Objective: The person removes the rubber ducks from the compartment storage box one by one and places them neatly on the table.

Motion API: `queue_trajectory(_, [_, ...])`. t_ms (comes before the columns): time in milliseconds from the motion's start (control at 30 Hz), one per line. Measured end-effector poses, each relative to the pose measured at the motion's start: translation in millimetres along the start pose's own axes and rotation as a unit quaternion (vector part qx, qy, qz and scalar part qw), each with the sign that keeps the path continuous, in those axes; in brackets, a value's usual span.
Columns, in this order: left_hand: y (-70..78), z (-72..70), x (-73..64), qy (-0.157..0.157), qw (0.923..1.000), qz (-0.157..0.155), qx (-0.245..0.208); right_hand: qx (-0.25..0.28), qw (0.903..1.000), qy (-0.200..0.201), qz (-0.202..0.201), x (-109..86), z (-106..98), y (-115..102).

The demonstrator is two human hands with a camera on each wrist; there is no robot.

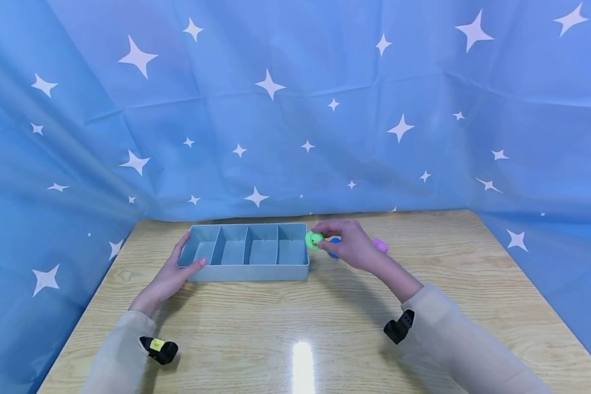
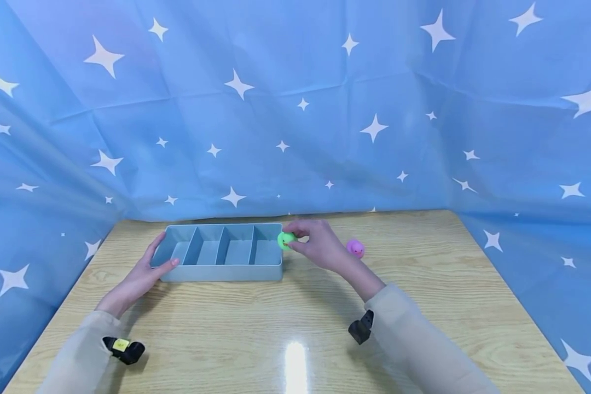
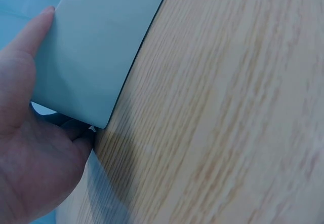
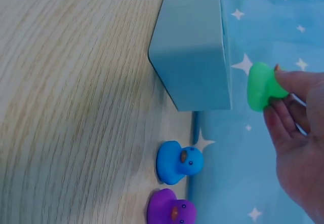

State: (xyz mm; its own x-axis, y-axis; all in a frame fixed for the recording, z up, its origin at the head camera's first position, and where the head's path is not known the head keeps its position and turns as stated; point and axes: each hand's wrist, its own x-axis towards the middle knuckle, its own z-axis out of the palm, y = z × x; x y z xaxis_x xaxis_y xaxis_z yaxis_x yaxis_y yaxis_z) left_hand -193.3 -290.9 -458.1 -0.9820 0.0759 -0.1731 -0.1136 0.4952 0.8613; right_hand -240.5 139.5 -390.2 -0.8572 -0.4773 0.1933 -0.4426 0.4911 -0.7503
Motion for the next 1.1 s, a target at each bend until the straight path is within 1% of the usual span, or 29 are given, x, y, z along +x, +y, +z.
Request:
queue_trajectory(200, [-1.5, -0.5, 0.1, 0.0, 1.0, -0.005, -0.001, -0.002, 0.9999, 0.008, -0.009, -0.4, -1.5, -1.0])
queue_trajectory(367, [-4.5, 0.2, 2.6, -0.002, 0.9999, -0.011, -0.002, 0.011, 0.9995, 0.025, -0.018, -1.0, -6.7, 1.2])
queue_trajectory(500, [-5.5, -0.2, 4.0, 0.0, 0.9999, -0.012, 0.001, 0.011, 0.9995, 0.026, -0.013, -1.3, -11.9, 0.4])
queue_trajectory(767, [-5.0, -0.7, 3.5, -0.001, 0.9999, -0.01, 0.0, -0.023, 0.9993, 0.029, 0.006, -4.4, -18.7, 7.0])
queue_trajectory(1100, [-6.5, -1.5, 4.0, -0.004, 0.9999, -0.013, 0.001, -0.018, 0.9991, 0.036, 0.01, -11.3, -28.9, 18.2])
